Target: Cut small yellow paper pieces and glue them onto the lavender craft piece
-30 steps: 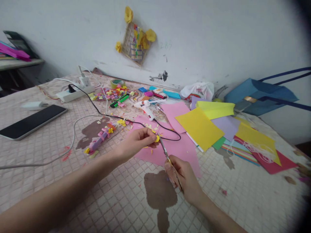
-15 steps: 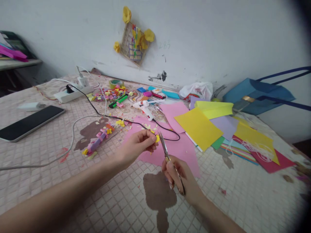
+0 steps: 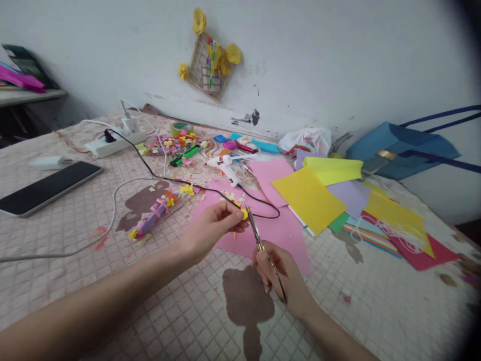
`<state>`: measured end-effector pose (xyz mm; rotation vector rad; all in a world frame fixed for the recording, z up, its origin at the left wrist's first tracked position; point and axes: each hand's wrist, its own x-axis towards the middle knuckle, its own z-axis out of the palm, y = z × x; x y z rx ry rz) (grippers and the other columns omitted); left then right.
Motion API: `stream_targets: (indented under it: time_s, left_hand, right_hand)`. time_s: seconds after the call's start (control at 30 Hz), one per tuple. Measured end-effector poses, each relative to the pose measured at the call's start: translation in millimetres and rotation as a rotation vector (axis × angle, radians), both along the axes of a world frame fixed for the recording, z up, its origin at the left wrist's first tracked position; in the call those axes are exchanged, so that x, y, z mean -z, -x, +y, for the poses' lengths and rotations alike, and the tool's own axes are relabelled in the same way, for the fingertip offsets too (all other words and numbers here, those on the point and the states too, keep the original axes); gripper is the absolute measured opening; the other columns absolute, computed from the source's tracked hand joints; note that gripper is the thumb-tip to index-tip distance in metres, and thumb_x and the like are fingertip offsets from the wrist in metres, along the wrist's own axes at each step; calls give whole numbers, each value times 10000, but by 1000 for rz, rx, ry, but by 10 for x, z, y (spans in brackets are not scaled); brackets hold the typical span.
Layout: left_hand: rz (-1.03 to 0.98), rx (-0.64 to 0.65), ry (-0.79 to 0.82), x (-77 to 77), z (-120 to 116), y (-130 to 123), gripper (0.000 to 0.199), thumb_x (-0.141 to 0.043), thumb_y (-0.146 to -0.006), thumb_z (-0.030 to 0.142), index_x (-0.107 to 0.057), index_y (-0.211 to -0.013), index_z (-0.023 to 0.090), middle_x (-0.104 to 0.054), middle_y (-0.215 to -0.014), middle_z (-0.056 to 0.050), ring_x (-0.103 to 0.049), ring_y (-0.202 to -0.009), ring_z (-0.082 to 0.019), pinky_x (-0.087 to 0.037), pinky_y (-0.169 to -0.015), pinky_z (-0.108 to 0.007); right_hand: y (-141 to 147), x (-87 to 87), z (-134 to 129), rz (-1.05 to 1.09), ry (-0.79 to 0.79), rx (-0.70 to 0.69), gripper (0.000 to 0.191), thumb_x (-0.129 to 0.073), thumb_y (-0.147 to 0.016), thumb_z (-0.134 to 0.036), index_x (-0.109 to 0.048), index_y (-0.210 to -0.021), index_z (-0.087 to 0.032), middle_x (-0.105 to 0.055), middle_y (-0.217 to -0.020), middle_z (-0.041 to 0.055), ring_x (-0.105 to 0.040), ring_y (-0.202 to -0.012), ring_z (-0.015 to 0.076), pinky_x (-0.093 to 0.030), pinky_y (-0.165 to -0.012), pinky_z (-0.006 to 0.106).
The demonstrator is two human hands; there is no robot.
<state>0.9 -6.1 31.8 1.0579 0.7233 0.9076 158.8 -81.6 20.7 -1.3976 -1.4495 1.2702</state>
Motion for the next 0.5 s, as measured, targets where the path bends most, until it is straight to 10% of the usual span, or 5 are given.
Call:
stream_targets:
  time_s: [0.5]
  left_hand:
    - [-29, 1, 22, 10, -12, -10, 151, -599, -805, 261, -522, -748, 145, -621, -744, -18, -591, -698, -116, -463, -716, -286]
  right_hand:
    - [-30, 20, 14, -87, -17, 7, 450, -454, -804, -601, -365, -600, -210, -355, -464, -66, -341, -414, 85, -247, -412, 228]
